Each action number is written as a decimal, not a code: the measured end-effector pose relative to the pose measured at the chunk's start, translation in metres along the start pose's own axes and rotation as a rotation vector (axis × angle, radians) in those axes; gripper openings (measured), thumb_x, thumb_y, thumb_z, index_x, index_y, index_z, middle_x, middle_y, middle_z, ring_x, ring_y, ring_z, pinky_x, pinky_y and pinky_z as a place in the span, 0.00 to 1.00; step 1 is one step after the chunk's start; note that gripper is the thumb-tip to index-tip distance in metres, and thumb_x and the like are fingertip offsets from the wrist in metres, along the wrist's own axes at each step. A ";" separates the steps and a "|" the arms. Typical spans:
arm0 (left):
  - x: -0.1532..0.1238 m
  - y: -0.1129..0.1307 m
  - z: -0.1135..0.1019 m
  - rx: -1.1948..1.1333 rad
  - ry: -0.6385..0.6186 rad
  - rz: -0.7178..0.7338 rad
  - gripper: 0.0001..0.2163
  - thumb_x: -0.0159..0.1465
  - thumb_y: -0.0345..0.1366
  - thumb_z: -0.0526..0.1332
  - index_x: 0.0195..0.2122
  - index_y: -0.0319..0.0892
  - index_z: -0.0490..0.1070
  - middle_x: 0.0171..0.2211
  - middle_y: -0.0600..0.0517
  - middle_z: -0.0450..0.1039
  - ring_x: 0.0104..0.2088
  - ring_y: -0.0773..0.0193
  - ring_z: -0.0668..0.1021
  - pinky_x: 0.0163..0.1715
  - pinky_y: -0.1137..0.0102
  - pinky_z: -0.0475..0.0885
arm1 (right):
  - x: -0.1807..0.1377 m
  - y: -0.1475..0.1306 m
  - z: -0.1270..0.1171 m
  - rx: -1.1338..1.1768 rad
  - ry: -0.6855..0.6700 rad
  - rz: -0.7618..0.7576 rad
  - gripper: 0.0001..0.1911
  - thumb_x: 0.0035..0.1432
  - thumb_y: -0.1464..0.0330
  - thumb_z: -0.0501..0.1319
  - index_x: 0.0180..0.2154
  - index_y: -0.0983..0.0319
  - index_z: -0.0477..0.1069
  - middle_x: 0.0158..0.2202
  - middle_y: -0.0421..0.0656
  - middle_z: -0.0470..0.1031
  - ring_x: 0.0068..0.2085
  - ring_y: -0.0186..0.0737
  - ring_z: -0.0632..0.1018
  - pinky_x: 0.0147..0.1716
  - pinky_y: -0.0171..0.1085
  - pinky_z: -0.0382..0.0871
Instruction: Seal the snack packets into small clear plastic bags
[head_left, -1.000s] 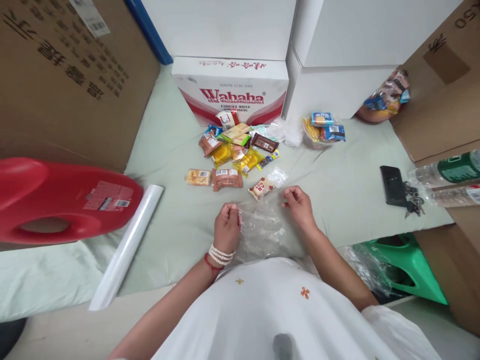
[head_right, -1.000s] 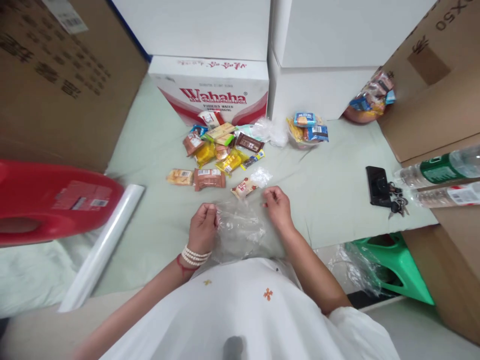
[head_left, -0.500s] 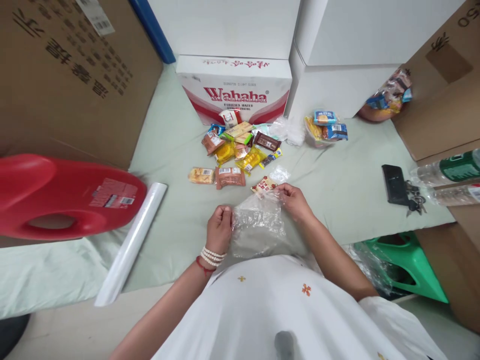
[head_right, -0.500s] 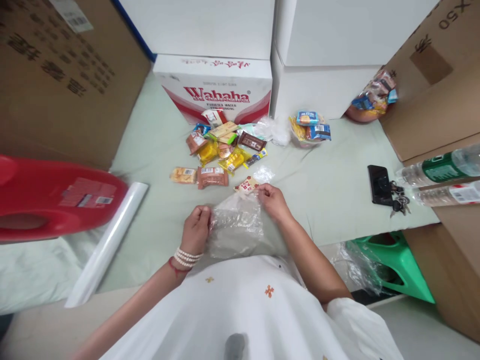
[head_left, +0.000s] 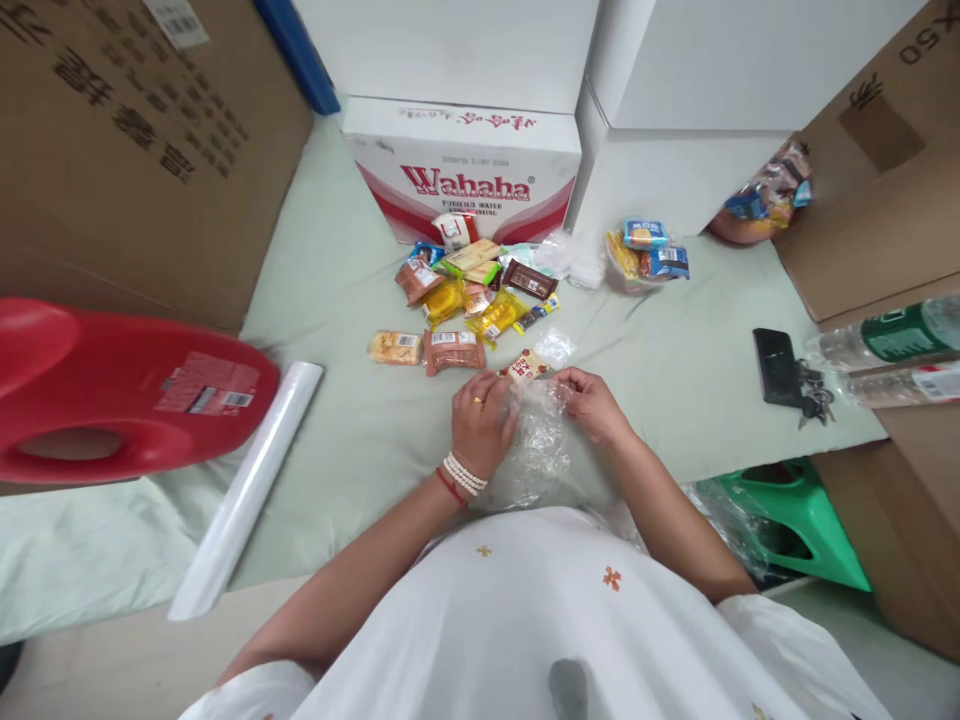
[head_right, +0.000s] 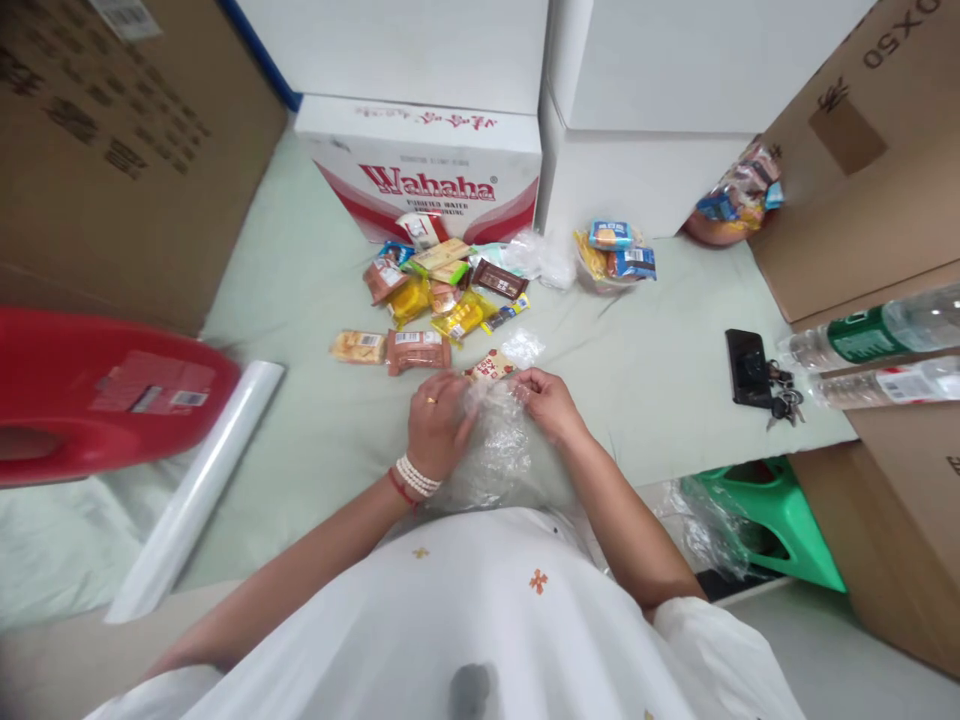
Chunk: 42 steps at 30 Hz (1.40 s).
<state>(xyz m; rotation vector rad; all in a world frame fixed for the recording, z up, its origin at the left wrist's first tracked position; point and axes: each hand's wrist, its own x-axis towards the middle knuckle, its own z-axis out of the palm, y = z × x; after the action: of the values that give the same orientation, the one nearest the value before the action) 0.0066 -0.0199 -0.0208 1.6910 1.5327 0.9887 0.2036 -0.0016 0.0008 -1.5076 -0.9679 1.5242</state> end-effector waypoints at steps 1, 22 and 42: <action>0.004 -0.002 -0.001 -0.110 -0.003 -0.079 0.16 0.62 0.50 0.65 0.44 0.44 0.77 0.47 0.42 0.80 0.56 0.46 0.77 0.61 0.52 0.65 | -0.001 0.000 -0.004 0.000 0.001 0.028 0.21 0.44 0.52 0.72 0.31 0.60 0.73 0.22 0.35 0.69 0.21 0.29 0.59 0.21 0.32 0.50; -0.018 0.013 -0.062 0.000 -0.114 0.242 0.05 0.64 0.32 0.58 0.35 0.45 0.74 0.37 0.49 0.76 0.36 0.61 0.76 0.41 0.65 0.73 | -0.060 0.034 -0.045 -0.398 0.071 -0.005 0.22 0.62 0.50 0.60 0.25 0.60 0.71 0.22 0.38 0.68 0.25 0.34 0.64 0.26 0.35 0.56; 0.006 0.028 0.013 0.212 -0.477 -0.084 0.06 0.62 0.32 0.60 0.28 0.43 0.73 0.23 0.53 0.71 0.27 0.61 0.73 0.32 0.67 0.63 | -0.068 0.040 -0.026 -0.510 0.017 -0.047 0.18 0.62 0.53 0.58 0.39 0.60 0.77 0.32 0.41 0.78 0.32 0.38 0.74 0.34 0.36 0.65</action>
<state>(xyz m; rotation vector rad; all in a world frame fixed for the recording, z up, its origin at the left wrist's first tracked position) 0.0326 -0.0168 -0.0026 1.8238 1.4035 0.3474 0.2295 -0.0798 -0.0079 -1.8211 -1.4474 1.2837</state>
